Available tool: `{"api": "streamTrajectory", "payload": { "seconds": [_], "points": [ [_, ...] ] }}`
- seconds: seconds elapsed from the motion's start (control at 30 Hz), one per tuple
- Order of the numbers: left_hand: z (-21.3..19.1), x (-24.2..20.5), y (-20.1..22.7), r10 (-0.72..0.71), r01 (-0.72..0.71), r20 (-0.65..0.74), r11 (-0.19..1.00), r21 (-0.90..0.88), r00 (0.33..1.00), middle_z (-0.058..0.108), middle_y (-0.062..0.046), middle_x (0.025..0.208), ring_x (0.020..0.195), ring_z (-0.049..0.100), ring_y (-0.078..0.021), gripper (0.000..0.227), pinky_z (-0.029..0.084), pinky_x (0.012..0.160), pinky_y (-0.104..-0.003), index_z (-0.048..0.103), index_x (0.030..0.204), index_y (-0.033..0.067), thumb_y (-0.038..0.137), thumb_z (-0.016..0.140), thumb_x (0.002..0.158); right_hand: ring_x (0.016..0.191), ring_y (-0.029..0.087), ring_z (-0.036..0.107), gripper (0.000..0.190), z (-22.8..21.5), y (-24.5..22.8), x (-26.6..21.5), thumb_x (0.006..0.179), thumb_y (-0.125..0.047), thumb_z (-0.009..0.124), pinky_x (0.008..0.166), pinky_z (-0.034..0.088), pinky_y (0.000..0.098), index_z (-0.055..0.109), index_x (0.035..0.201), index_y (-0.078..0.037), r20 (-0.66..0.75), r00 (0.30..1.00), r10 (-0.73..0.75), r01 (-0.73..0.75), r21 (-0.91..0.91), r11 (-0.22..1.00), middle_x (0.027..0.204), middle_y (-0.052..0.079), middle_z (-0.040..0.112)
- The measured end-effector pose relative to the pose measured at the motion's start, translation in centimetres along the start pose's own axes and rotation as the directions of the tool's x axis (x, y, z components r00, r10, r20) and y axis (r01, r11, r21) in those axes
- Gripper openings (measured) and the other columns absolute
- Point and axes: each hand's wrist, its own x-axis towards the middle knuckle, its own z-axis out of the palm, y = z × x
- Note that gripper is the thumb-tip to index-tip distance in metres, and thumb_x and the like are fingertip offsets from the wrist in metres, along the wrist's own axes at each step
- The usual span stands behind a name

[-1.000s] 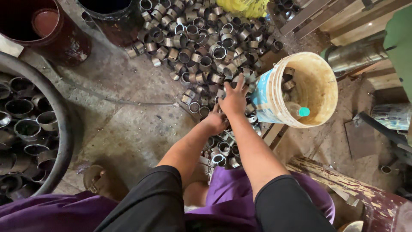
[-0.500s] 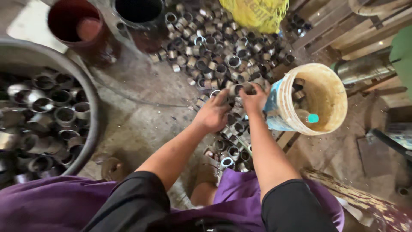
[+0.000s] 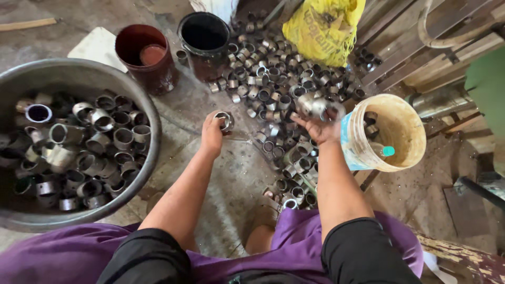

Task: The person sits on the floor and sorts small, cylindrical metal parts by hand. They pick up handfuls of parts from a large pile on the floor and transfer them into a large metal bowl. The person occasionally shakes the bowl to settle the contents.

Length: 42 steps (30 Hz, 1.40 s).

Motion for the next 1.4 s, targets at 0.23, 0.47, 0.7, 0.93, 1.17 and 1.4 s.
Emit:
{"api": "streamTrajectory", "payload": {
  "seconds": [0.23,0.47,0.7,0.93,1.17,1.4],
  "points": [
    [-1.8,-2.5,9.7,-0.140,0.189,0.143,0.885,-0.425,0.980,0.070,-0.013,0.110,0.096,0.067,-0.0285,0.040,0.062,0.077,-0.044,0.068,0.122,0.0036,0.016,0.046,0.092,0.126,0.055,0.059,0.058,8.2,2.3,1.2,0.097,-0.058,0.055,0.096,0.054,0.0595,0.065,0.131,-0.013,0.636,0.769,0.059,-0.104,0.034,0.994,0.167,0.028,0.050],
    [-6.3,-2.4,13.7,-0.123,0.196,0.174,0.834,-0.516,0.977,0.070,-0.013,0.110,0.089,0.065,-0.0272,0.039,0.060,0.074,-0.047,0.068,0.123,0.0052,0.023,0.049,0.094,0.109,0.041,0.069,0.042,11.0,6.7,5.1,0.091,-0.042,0.063,0.090,0.062,0.0558,0.067,0.121,-0.013,0.180,0.908,0.378,-0.255,-0.478,0.841,0.122,0.019,0.070],
    [-16.9,-2.0,17.2,-0.193,0.120,-0.219,0.943,-0.310,0.956,0.070,-0.013,0.096,0.078,0.065,-0.0268,0.034,0.056,0.064,-0.043,0.068,0.115,0.0074,0.028,0.055,0.092,0.091,0.022,0.070,0.023,12.8,21.5,7.6,0.097,-0.022,0.065,0.070,0.065,0.0482,0.071,0.110,-0.005,-0.268,0.897,0.351,-0.393,-0.847,0.357,0.104,0.009,0.070],
    [-28.8,-2.3,22.8,-0.105,-0.137,-0.546,0.913,-0.384,0.831,0.060,-0.014,0.088,0.077,0.058,-0.0286,0.030,0.057,0.071,-0.051,0.067,0.107,0.0022,0.026,0.053,0.094,0.119,0.022,0.057,0.069,34.0,29.6,6.8,0.083,-0.025,0.084,0.088,0.054,0.0540,0.052,0.144,-0.019,-0.073,0.940,0.333,-0.184,-0.931,0.315,0.126,0.003,0.061],
    [-29.6,-5.8,25.3,0.205,-0.215,-0.715,0.974,0.078,0.669,0.067,-0.007,0.093,0.076,0.058,-0.0256,0.030,0.048,0.072,-0.043,0.069,0.104,0.0041,0.019,0.044,0.094,0.114,0.027,0.071,0.055,27.6,26.6,7.7,0.086,-0.032,0.085,0.096,0.056,0.0462,0.072,0.135,-0.012,0.131,0.970,0.205,0.148,-0.987,-0.067,0.127,0.011,0.075],
    [-19.2,-3.0,17.0,0.472,-0.351,-0.144,0.797,0.492,0.870,0.068,-0.021,0.112,0.104,0.063,-0.0355,0.031,0.050,0.094,-0.044,0.066,0.115,-0.0013,0.018,0.048,0.099,0.082,0.026,0.067,0.028,4.8,13.1,5.0,0.086,-0.021,0.078,0.069,0.058,0.0443,0.070,0.112,-0.014,-0.596,0.794,-0.122,-0.443,-0.703,0.557,0.106,0.005,0.071]
  ]
}}
